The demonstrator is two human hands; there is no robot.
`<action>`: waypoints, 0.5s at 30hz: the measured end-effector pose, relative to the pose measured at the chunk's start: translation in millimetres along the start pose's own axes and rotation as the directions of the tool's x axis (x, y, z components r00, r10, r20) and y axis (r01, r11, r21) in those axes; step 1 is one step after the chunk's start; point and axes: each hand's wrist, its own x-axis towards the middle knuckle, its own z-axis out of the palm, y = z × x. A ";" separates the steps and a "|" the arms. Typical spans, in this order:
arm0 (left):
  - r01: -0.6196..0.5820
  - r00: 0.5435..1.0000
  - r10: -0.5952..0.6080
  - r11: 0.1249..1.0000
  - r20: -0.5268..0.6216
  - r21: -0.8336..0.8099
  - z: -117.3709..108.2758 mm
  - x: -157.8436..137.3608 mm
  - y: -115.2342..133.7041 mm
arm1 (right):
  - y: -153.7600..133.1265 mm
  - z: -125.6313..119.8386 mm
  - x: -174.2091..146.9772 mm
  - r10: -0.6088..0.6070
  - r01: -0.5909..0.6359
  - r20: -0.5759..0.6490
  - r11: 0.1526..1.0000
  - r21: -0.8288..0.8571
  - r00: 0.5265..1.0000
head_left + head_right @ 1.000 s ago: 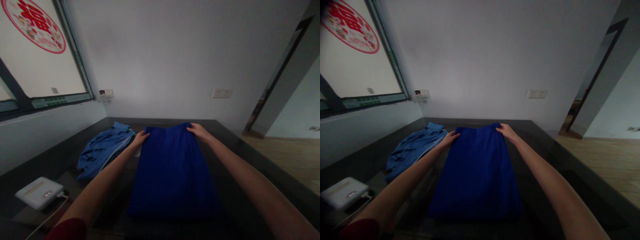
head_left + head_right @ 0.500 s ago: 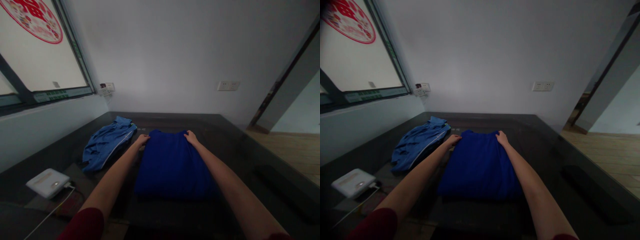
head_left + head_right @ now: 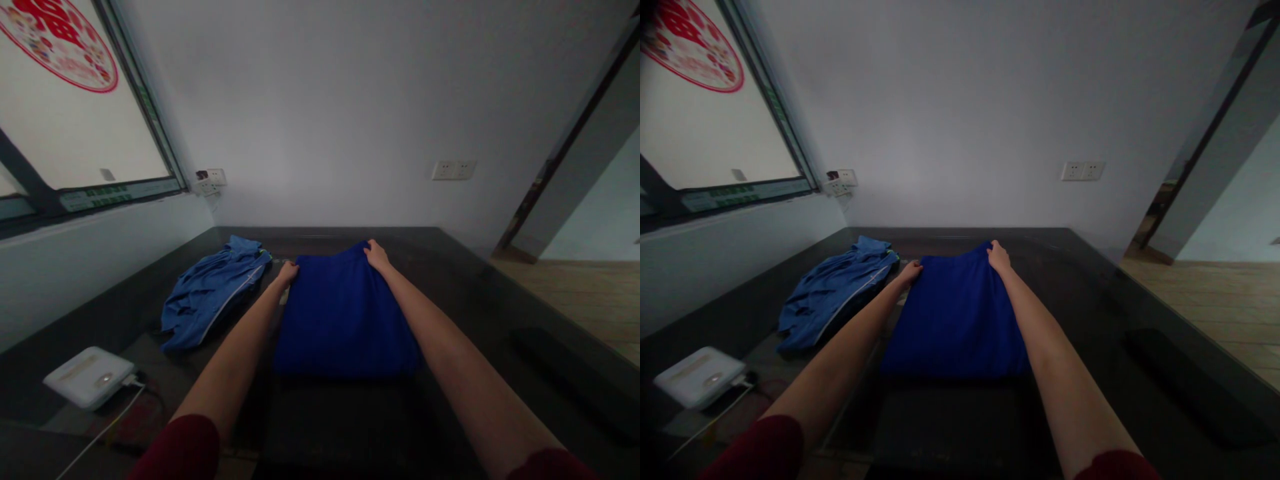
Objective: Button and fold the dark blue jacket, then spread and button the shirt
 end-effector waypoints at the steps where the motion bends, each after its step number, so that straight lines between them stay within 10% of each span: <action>1: -0.004 1.000 0.005 1.000 -0.017 0.029 3.6 -0.8 -2.3 | 2.8 7.2 -4.1 0.023 -0.023 0.013 1.000 -0.008 1.000; 15: -0.003 0.998 0.008 0.997 0.063 -0.076 5.8 -19.3 -3.8 | 20.2 27.9 -19.1 0.111 -0.116 0.093 0.992 0.042 0.989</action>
